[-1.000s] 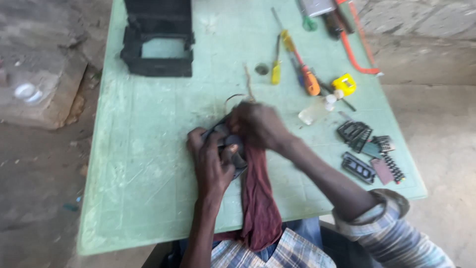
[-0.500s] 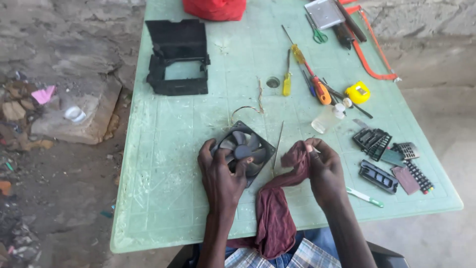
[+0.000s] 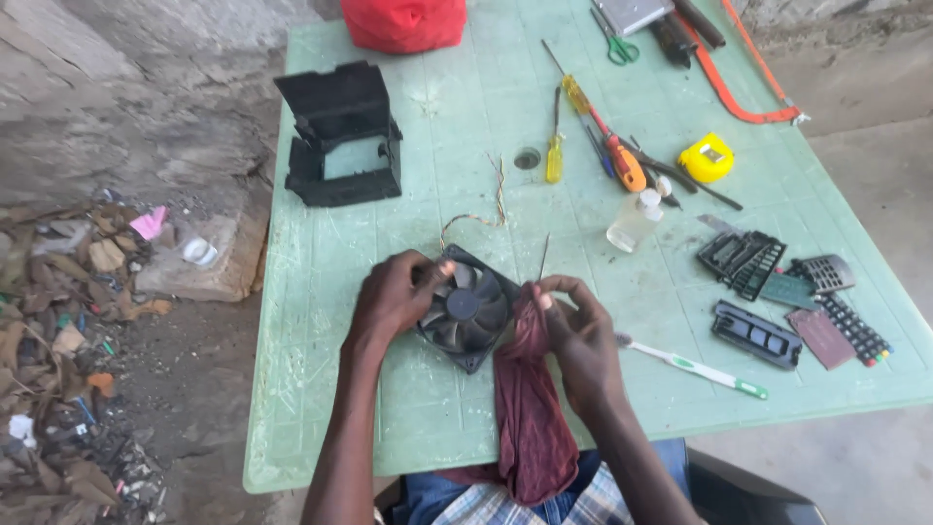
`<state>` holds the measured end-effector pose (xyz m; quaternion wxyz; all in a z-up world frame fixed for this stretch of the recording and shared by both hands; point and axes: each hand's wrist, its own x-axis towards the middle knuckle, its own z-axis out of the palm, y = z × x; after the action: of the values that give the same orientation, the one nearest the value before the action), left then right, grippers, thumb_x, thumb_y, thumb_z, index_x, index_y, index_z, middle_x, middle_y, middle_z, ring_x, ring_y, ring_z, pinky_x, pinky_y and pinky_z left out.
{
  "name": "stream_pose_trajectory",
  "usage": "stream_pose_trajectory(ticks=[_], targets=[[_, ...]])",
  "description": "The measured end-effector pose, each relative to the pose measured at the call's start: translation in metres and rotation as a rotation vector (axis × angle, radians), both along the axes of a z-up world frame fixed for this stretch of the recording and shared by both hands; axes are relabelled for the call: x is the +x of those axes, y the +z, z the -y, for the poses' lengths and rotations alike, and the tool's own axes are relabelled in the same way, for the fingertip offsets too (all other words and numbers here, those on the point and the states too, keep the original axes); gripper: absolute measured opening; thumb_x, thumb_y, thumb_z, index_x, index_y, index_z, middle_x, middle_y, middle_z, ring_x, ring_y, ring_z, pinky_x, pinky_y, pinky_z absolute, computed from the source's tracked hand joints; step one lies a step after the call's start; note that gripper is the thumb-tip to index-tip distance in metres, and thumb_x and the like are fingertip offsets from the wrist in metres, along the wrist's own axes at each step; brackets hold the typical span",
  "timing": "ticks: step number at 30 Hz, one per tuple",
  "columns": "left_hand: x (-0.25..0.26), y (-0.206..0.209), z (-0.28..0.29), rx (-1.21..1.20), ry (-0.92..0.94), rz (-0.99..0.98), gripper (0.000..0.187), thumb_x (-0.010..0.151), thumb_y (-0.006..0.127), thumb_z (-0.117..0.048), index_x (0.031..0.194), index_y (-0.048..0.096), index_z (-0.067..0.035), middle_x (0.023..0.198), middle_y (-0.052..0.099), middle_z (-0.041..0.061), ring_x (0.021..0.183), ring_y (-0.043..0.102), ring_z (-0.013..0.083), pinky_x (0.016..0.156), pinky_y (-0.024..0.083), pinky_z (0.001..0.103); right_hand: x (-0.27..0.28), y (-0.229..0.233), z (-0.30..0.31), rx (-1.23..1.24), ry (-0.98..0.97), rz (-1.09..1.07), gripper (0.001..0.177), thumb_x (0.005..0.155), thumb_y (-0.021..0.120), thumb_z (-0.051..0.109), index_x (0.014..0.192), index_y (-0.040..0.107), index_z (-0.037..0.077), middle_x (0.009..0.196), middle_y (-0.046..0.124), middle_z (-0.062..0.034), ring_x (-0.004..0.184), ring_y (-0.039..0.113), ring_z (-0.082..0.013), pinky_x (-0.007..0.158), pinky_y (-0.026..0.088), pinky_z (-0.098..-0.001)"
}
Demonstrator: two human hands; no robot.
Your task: Cleaning a computer cooling fan using a cloth and a thin tool to remove dust from the blades and frame.
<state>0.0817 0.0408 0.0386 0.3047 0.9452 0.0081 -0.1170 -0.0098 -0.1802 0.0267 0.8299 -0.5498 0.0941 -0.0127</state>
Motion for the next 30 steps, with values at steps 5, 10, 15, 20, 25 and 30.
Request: stream_pose_trajectory(ticks=[5,10,15,20,25,30], targets=[[-0.017,0.013,0.008,-0.184,0.031,-0.097,0.046,0.086,0.064,-0.058,0.104,0.062,-0.016,0.097,0.068,0.002,0.088,0.064,0.0175,0.073,0.048,0.033,-0.008,0.004,-0.001,-0.102,-0.065,-0.018,0.02,0.095,0.068,0.027,0.104,0.067,0.009,0.083,0.076,-0.0123,0.07,0.067,-0.0164,0.061,0.053,-0.0297],[-0.059,0.026,0.02,-0.571,0.281,0.302,0.045,0.092,0.062,-0.04,0.121,0.063,-0.006,0.117,0.071,0.008,0.108,0.066,0.016,0.091,0.053,0.029,-0.002,0.006,0.0,-0.157,-0.066,0.072,0.019,0.093,0.07,0.025,0.103,0.075,0.009,0.104,0.08,-0.0073,0.096,0.073,-0.0157,0.081,0.058,-0.0294],[-0.094,0.01,0.023,-0.604,0.452,0.626,0.04,0.094,0.06,-0.027,0.125,0.05,-0.005,0.119,0.056,0.01,0.112,0.057,0.0225,0.098,0.049,0.036,-0.002,0.027,-0.016,-0.056,0.053,0.044,0.039,0.077,0.082,0.02,0.112,0.075,0.006,0.111,0.082,-0.0109,0.095,0.078,-0.0233,0.081,0.064,-0.0338],[-0.11,0.01,0.018,-0.778,0.624,0.498,0.03,0.079,0.054,-0.01,0.107,0.047,-0.005,0.102,0.051,0.008,0.09,0.05,0.0179,0.08,0.046,0.032,0.006,0.018,-0.062,-0.146,0.0,0.052,0.025,0.081,0.082,0.008,0.104,0.072,0.007,0.095,0.079,-0.0074,0.084,0.076,-0.0148,0.077,0.062,-0.0254],[-0.113,-0.011,0.006,-0.874,0.673,0.486,0.033,0.075,0.053,-0.01,0.106,0.045,-0.006,0.101,0.048,0.006,0.089,0.047,0.017,0.077,0.044,0.034,0.003,0.013,-0.099,-0.496,-0.007,0.381,0.016,0.088,0.077,0.002,0.101,0.076,0.011,0.095,0.08,-0.0004,0.08,0.076,-0.0085,0.066,0.059,-0.0209],[-0.096,-0.02,0.006,-0.937,0.713,0.591,0.034,0.095,0.058,-0.018,0.126,0.049,-0.006,0.12,0.06,0.012,0.107,0.061,0.0192,0.093,0.053,0.031,-0.012,0.008,-0.105,-0.885,0.261,0.535,0.063,0.087,0.043,-0.007,0.147,0.055,0.009,0.152,0.055,-0.0129,0.101,0.054,-0.0368,0.092,0.05,-0.0424]])
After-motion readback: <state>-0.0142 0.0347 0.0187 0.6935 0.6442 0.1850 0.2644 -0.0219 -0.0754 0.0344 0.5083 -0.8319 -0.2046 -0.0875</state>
